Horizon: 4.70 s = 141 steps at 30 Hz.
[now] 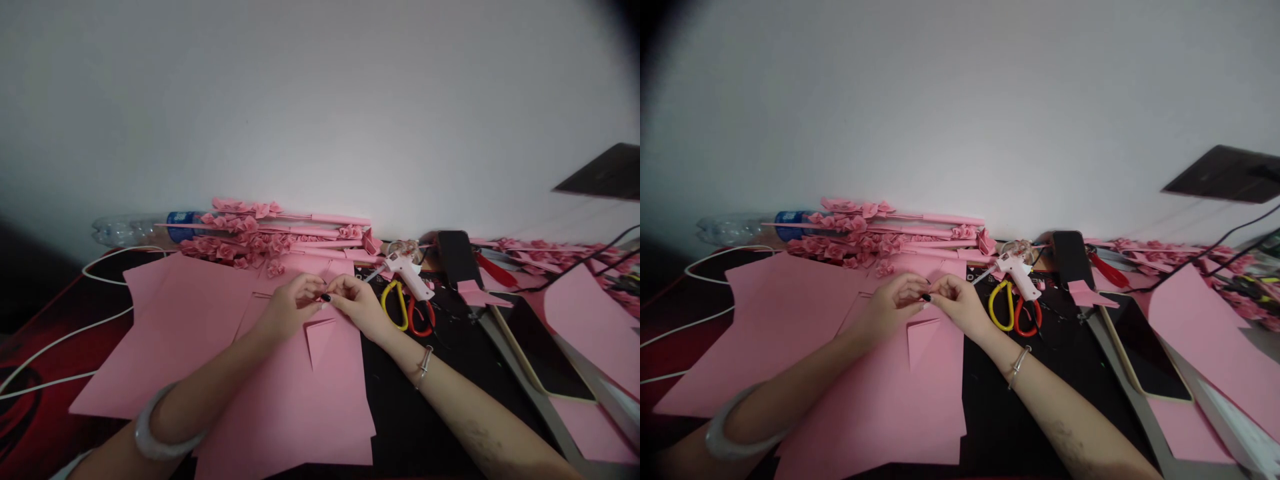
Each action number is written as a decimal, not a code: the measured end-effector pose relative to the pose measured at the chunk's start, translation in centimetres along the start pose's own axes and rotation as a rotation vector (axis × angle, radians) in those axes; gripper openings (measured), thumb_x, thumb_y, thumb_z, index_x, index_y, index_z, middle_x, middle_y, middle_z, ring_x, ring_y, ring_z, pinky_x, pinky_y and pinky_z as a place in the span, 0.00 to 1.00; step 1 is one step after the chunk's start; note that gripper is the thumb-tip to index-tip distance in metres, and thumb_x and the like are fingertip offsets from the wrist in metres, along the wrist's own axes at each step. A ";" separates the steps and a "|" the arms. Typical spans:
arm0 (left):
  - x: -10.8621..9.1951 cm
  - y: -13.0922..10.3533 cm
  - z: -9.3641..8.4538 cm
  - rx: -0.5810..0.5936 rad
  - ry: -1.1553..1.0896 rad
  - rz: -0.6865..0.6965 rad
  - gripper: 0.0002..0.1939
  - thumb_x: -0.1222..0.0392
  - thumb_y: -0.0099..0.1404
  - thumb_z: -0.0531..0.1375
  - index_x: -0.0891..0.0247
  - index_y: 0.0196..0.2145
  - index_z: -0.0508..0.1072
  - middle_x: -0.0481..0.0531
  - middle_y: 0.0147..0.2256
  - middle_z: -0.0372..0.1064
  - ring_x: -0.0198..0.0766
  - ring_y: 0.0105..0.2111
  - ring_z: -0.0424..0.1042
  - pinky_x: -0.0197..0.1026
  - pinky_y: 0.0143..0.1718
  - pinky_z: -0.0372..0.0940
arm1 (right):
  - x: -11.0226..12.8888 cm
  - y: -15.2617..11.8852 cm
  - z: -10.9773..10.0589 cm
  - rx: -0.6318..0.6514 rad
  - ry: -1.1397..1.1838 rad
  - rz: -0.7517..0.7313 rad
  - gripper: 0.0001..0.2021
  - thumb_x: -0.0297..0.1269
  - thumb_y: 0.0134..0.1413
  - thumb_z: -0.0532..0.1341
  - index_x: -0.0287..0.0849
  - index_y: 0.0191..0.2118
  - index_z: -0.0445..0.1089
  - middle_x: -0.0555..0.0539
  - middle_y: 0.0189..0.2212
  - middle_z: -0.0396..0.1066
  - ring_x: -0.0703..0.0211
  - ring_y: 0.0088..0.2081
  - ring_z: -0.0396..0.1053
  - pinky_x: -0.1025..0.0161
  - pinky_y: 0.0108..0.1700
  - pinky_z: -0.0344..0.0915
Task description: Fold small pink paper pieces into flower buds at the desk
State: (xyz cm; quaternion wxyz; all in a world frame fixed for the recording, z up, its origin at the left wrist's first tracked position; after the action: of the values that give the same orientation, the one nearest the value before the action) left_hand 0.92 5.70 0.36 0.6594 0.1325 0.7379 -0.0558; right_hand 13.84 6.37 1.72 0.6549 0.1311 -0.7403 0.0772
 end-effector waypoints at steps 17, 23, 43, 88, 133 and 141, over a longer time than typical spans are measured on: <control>-0.3 -0.1 -0.1 -0.008 0.030 0.011 0.13 0.67 0.53 0.60 0.62 0.38 0.66 0.50 0.33 0.71 0.37 0.36 0.73 0.42 0.43 0.67 | -1.0 0.2 -0.1 0.024 -0.018 0.084 0.12 0.41 0.48 0.60 0.40 0.23 0.59 0.58 0.15 0.52 0.71 0.18 0.45 0.70 0.20 0.43; 0.0 0.1 -0.3 -0.038 -0.098 -0.072 0.11 0.65 0.52 0.63 0.64 0.34 0.67 0.50 0.33 0.71 0.37 0.36 0.72 0.42 0.42 0.67 | -1.4 0.2 -0.3 0.003 0.075 0.097 0.13 0.45 0.50 0.59 0.41 0.27 0.58 0.59 0.15 0.49 0.71 0.16 0.44 0.70 0.18 0.42; 0.4 0.1 -0.4 -0.067 -0.351 -0.245 0.10 0.60 0.52 0.63 0.65 0.32 0.68 0.47 0.32 0.69 0.34 0.34 0.71 0.43 0.41 0.68 | 0.0 -0.6 -0.1 -0.069 -0.246 -0.119 0.03 0.34 0.51 0.57 0.41 0.34 0.63 0.55 0.21 0.54 0.66 0.22 0.53 0.68 0.25 0.51; -0.9 0.1 -0.8 -0.075 0.021 -0.085 0.02 0.65 0.54 0.59 0.63 0.28 0.72 0.48 0.27 0.71 0.36 0.31 0.70 0.38 0.34 0.66 | 0.2 -0.9 0.2 -0.089 -0.352 -0.153 0.01 0.29 0.48 0.57 0.40 0.30 0.63 0.56 0.20 0.54 0.68 0.22 0.54 0.69 0.26 0.53; -0.5 0.1 -1.0 -0.063 0.025 -0.052 0.03 0.64 0.54 0.59 0.64 0.29 0.73 0.49 0.29 0.72 0.37 0.32 0.71 0.39 0.36 0.65 | 0.2 -0.9 0.1 -0.096 -0.342 -0.160 0.01 0.30 0.49 0.58 0.40 0.30 0.64 0.55 0.20 0.54 0.68 0.22 0.54 0.69 0.25 0.54; -0.5 0.0 -1.0 -0.055 0.056 -0.057 0.04 0.63 0.56 0.59 0.64 0.30 0.73 0.50 0.29 0.71 0.37 0.32 0.70 0.39 0.36 0.65 | 0.1 -0.9 0.2 -0.102 -0.341 -0.159 0.01 0.31 0.49 0.58 0.41 0.30 0.64 0.55 0.20 0.54 0.67 0.22 0.54 0.69 0.26 0.54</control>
State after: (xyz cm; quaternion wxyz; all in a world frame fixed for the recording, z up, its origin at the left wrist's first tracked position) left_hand -0.01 5.89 1.03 0.6400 0.0950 0.7608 -0.0506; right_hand 13.94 5.46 1.78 0.5299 0.1670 -0.8306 -0.0361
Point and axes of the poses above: each hand's wrist, its own y-axis towards the middle knuckle, its own z-axis out of the palm, x = y × z, the point moved 6 cm from there along y, towards the middle knuckle
